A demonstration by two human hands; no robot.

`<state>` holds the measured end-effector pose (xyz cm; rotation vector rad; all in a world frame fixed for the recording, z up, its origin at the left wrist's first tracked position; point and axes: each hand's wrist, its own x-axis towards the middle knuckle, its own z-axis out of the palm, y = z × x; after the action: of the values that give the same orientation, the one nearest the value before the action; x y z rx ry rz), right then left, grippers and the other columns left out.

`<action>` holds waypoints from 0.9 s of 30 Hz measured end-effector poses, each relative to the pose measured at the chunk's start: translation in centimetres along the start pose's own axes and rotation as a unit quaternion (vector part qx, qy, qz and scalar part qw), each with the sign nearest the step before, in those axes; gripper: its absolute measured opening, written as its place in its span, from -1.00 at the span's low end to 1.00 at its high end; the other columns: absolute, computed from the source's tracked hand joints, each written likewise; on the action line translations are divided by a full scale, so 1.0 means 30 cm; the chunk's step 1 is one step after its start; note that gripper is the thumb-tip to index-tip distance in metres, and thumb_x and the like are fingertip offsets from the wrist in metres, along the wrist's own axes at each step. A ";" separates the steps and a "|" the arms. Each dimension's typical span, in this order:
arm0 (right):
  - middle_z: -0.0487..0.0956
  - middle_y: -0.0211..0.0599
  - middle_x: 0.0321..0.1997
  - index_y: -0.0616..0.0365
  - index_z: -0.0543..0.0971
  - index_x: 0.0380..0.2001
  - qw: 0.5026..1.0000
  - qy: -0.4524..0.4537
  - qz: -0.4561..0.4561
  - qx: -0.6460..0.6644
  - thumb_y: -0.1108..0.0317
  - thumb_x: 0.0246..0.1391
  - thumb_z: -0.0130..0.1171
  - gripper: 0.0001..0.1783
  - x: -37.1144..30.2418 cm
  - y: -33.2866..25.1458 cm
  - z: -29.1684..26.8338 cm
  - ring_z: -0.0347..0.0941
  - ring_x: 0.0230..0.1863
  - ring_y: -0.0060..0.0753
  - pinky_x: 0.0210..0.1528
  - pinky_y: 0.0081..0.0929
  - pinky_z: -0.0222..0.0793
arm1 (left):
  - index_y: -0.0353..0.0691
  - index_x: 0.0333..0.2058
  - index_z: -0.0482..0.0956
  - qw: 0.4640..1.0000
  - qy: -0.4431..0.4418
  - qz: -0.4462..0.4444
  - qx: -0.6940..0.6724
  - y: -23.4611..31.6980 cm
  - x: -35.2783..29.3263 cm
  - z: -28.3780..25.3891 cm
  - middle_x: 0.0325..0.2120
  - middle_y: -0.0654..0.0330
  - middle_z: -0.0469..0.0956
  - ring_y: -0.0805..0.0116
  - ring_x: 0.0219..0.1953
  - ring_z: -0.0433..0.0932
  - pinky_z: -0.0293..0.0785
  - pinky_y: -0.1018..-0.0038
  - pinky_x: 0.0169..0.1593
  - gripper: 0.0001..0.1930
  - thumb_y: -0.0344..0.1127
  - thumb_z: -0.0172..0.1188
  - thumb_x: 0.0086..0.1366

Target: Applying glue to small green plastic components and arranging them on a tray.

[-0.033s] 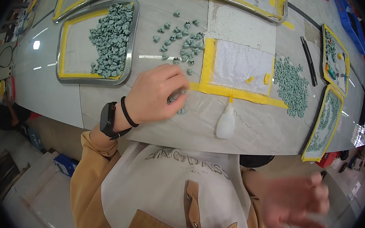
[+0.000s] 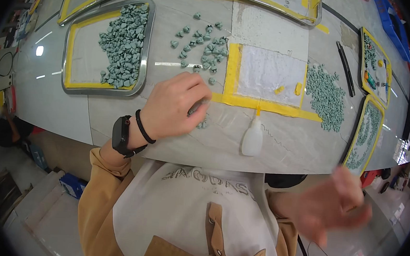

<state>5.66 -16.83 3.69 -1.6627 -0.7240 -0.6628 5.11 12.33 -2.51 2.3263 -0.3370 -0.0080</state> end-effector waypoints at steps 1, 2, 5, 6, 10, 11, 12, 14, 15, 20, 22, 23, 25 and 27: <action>0.46 -0.17 -0.22 0.18 0.39 0.10 0.988 0.038 0.149 0.001 -0.31 -0.05 0.15 -0.15 -0.050 0.026 0.107 0.33 -0.32 -0.24 -0.30 -0.27 0.23 | -0.27 -0.38 0.52 0.999 0.000 -0.005 0.047 -0.011 -0.018 0.012 -0.44 0.16 0.45 0.22 -0.43 0.49 0.43 0.42 -0.39 -0.85 -0.57 0.18 0.02; 0.43 -0.21 -0.26 0.14 0.41 0.11 0.977 -0.128 0.159 -0.064 -0.26 -0.15 0.25 -0.14 -0.079 0.068 0.107 0.30 -0.33 -0.24 -0.30 -0.30 0.22 | -0.27 -0.38 0.52 0.999 0.004 -0.008 0.049 -0.019 -0.037 0.023 -0.44 0.16 0.45 0.22 -0.43 0.49 0.43 0.42 -0.39 -0.85 -0.57 0.18 0.02; 0.32 -0.29 -0.36 0.00 0.43 0.14 0.867 -0.417 0.153 -0.227 -0.04 -0.44 0.46 -0.05 -0.083 0.064 0.129 0.24 -0.34 -0.23 -0.26 -0.36 0.20 | -0.24 -0.39 0.50 0.999 -0.007 -0.009 0.046 -0.009 -0.036 0.025 -0.44 0.18 0.41 0.18 -0.37 0.46 0.43 0.35 -0.34 -0.89 -0.52 0.16 0.05; 0.32 -0.29 -0.36 0.00 0.43 0.14 0.866 -0.417 0.154 -0.228 -0.04 -0.44 0.46 -0.05 -0.112 0.070 0.145 0.24 -0.34 -0.23 -0.26 -0.36 0.20 | -0.25 -0.37 0.49 0.999 -0.002 -0.024 0.030 -0.010 -0.037 0.029 -0.43 0.16 0.41 0.16 -0.36 0.46 0.43 0.34 -0.31 -0.88 -0.53 0.15 0.06; 0.36 -0.28 -0.33 0.11 0.49 0.02 0.850 -0.458 0.124 -0.228 -0.03 -0.39 0.49 -0.16 -0.157 0.105 0.174 0.23 -0.33 -0.25 -0.25 -0.33 0.21 | -0.30 -0.30 0.49 0.999 0.003 -0.041 -0.009 -0.014 -0.031 0.017 -0.41 0.10 0.42 0.08 -0.34 0.46 0.42 0.30 -0.27 -0.84 -0.56 0.13 0.09; 0.36 -0.29 -0.33 0.10 0.51 -0.04 0.869 -0.435 0.137 -0.190 0.05 -0.40 0.52 -0.23 -0.152 0.111 0.177 0.23 -0.33 -0.25 -0.25 -0.34 0.21 | -0.30 -0.30 0.49 0.999 0.004 -0.039 -0.009 -0.009 -0.030 0.014 -0.41 0.10 0.42 0.08 -0.34 0.46 0.42 0.30 -0.27 -0.84 -0.56 0.13 0.09; 0.36 -0.29 -0.33 0.10 0.51 -0.04 0.870 -0.431 0.136 -0.197 0.05 -0.40 0.52 -0.23 -0.147 0.110 0.179 0.23 -0.33 -0.25 -0.25 -0.34 0.21 | -0.31 -0.30 0.48 0.999 -0.004 -0.041 -0.023 -0.004 -0.022 0.012 -0.40 0.08 0.42 0.07 -0.33 0.46 0.42 0.30 -0.27 -0.83 -0.57 0.13 0.08; 0.38 -0.31 -0.36 0.09 0.52 -0.17 0.937 -0.292 0.187 -0.042 0.16 -0.38 0.54 -0.37 -0.136 0.100 0.190 0.24 -0.34 -0.26 -0.28 -0.36 0.20 | -0.32 -0.29 0.48 0.999 -0.011 -0.029 -0.040 0.014 -0.017 -0.003 -0.39 0.07 0.42 0.05 -0.33 0.46 0.42 0.30 -0.26 -0.81 -0.57 0.12 0.06; 0.38 -0.31 -0.36 0.09 0.52 -0.17 0.940 -0.281 0.184 -0.063 0.16 -0.38 0.54 -0.37 -0.131 0.105 0.192 0.24 -0.34 -0.26 -0.28 -0.36 0.20 | -0.33 -0.27 0.50 0.999 -0.027 -0.034 -0.033 0.019 -0.007 -0.012 -0.37 0.07 0.43 0.13 -0.36 0.48 0.44 0.37 -0.30 -0.79 -0.61 0.11 0.06; 0.40 -0.23 -0.46 0.17 0.46 -0.12 0.978 -0.166 0.092 0.083 0.25 -0.20 0.46 -0.44 -0.121 0.146 0.239 0.26 -0.54 -0.25 -0.50 -0.38 0.21 | -0.32 -0.29 0.49 0.997 -0.037 -0.060 -0.038 0.016 -0.024 0.003 -0.36 0.04 0.43 0.05 -0.37 0.47 0.42 0.33 -0.30 -0.73 -0.67 0.07 -0.01; 0.51 -0.24 -0.42 0.19 0.48 -0.14 0.978 -0.109 0.098 0.150 0.11 -0.08 0.39 -0.49 -0.096 0.134 0.270 0.37 -0.50 -0.24 -0.46 -0.38 0.30 | -0.32 -0.28 0.50 0.996 -0.051 -0.054 -0.043 0.026 -0.033 0.000 -0.36 0.05 0.43 0.11 -0.39 0.48 0.42 0.36 -0.33 -0.74 -0.68 0.07 0.00; 0.51 -0.24 -0.42 0.19 0.48 -0.14 0.982 -0.103 0.094 0.130 0.11 -0.08 0.39 -0.49 -0.092 0.137 0.289 0.37 -0.50 -0.24 -0.46 -0.38 0.30 | -0.33 -0.28 0.51 0.995 -0.058 -0.074 -0.038 0.031 -0.026 0.005 -0.36 0.06 0.43 0.17 -0.42 0.50 0.43 0.40 -0.35 -0.75 -0.68 0.08 0.02; 0.58 -0.14 -0.30 0.26 0.48 -0.13 0.978 -0.030 0.091 0.184 0.07 0.03 0.29 -0.50 -0.092 0.140 0.324 0.48 -0.42 -0.21 -0.40 -0.40 0.40 | -0.33 -0.27 0.52 0.995 -0.028 -0.069 -0.063 0.051 -0.010 -0.002 -0.36 0.09 0.43 0.24 -0.43 0.50 0.43 0.45 -0.36 -0.75 -0.68 0.09 0.03; 0.59 -0.12 -0.28 0.27 0.48 -0.12 0.982 -0.034 0.094 0.160 0.06 0.04 0.27 -0.49 -0.100 0.140 0.311 0.50 -0.39 -0.20 -0.36 -0.40 0.43 | -0.36 -0.21 0.54 0.986 0.007 -0.093 -0.135 0.061 -0.006 -0.014 -0.34 0.15 0.43 0.40 -0.37 0.54 0.48 0.55 -0.32 -0.74 -0.68 0.11 0.09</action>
<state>7.34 -8.72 -3.01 -1.4384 -0.6735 -0.3369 4.55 11.45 -0.93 2.0799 -0.1023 -0.1215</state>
